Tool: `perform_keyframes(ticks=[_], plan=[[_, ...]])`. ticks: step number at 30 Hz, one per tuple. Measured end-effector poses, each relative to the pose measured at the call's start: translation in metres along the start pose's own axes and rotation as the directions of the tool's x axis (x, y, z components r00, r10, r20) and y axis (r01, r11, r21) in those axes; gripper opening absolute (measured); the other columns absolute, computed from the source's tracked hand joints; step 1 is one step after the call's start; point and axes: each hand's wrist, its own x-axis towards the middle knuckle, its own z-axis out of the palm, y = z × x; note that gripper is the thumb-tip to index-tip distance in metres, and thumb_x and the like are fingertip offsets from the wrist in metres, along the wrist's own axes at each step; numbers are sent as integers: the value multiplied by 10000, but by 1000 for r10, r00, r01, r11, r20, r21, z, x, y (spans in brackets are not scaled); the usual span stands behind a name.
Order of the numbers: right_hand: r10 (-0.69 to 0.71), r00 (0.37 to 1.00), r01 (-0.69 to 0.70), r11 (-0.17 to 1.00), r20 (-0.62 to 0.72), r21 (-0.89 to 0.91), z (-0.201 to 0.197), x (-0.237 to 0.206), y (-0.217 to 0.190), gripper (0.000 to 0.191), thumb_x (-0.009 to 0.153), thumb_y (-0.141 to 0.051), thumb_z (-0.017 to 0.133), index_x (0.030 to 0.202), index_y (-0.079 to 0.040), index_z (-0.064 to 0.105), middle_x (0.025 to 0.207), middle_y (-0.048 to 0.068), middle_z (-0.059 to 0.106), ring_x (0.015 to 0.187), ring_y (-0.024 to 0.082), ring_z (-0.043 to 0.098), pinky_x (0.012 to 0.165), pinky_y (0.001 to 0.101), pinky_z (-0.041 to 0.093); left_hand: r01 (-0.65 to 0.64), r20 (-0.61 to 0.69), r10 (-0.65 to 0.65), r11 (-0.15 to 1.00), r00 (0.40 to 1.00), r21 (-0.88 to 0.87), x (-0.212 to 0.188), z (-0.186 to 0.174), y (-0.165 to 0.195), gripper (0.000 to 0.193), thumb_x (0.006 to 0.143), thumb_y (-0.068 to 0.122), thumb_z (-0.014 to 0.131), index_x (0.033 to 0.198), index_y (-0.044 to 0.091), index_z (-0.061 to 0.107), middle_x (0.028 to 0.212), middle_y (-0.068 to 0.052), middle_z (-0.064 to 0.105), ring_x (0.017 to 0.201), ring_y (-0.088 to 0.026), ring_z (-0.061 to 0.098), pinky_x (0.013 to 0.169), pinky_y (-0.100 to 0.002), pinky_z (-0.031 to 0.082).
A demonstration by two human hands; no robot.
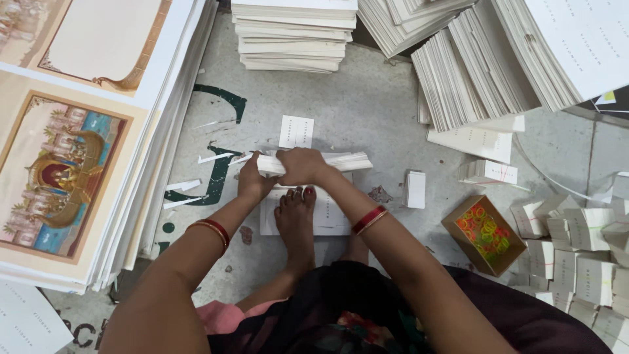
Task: The person sits on the floor and assembles small white paper products. They fold flat sheets into small boxes, place them into a white frame, and secure them with rubber bands. The person also stacks and bundles larger sheets of paper.
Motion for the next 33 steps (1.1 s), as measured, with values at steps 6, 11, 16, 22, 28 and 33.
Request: perform_keyframes(ticks=[6, 11, 16, 22, 28, 33], plan=[[126, 989, -123, 992, 79, -35, -25, -10, 35, 509, 672, -292, 721, 1169, -187, 722, 1107, 113, 740, 1074, 321, 689, 859, 482, 563, 82, 201, -52, 986, 978, -143, -5, -25, 15, 686, 637, 273, 979, 1195, 49, 648, 1079, -93, 717, 1012, -270, 706, 908, -357, 561], [92, 996, -92, 992, -11, -87, -20, -41, 53, 506, 711, -183, 679, 1212, -120, 683, 1065, 175, 746, 1033, 361, 702, 827, 495, 573, -571, 235, 526, 792, 818, 217, 28, -89, 92, 1009, 450, 299, 1011, 1331, 40, 595, 1212, -174, 652, 1112, -392, 604, 921, -474, 491], [156, 988, -155, 985, 6, -81, -23, -55, 40, 377, 798, -213, 690, 1149, -76, 691, 1084, 171, 740, 1045, 358, 708, 860, 473, 573, -629, 709, 95, 553, 699, 547, 27, -46, 177, 662, 718, 297, 846, 1312, 112, 621, 1219, -127, 703, 1144, -327, 665, 926, -459, 558], [-124, 649, 205, 979, -751, 15, 10, -137, 52, 232, 969, -198, 688, 1166, -81, 647, 1214, 120, 660, 1178, 334, 608, 995, 443, 495, -637, 720, 107, 566, 686, 523, 41, -18, 164, 355, 857, 129, 691, 1206, 190, 702, 1166, -125, 737, 1104, -324, 695, 917, -461, 570], [-399, 769, 536, 828, -500, 165, 62, -124, 55, 315, 1020, -113, 545, 1324, -77, 620, 1359, 130, 638, 1280, 335, 594, 1056, 444, 481, -639, 699, 164, 587, 696, 498, 45, -16, 151, 323, 836, 126, 719, 1156, 161, 698, 1109, -126, 733, 1072, -334, 694, 887, -465, 572], [-310, 808, 498, 814, -501, 299, 72, -99, 79, 355, 1031, -104, 506, 1373, -50, 586, 1359, 142, 645, 1289, 339, 594, 1101, 451, 472, -622, 672, 172, 589, 720, 516, 45, -21, 157, 315, 833, 133, 727, 1146, 156, 694, 1092, -137, 733, 1051, -341, 699, 867, -467, 577]])
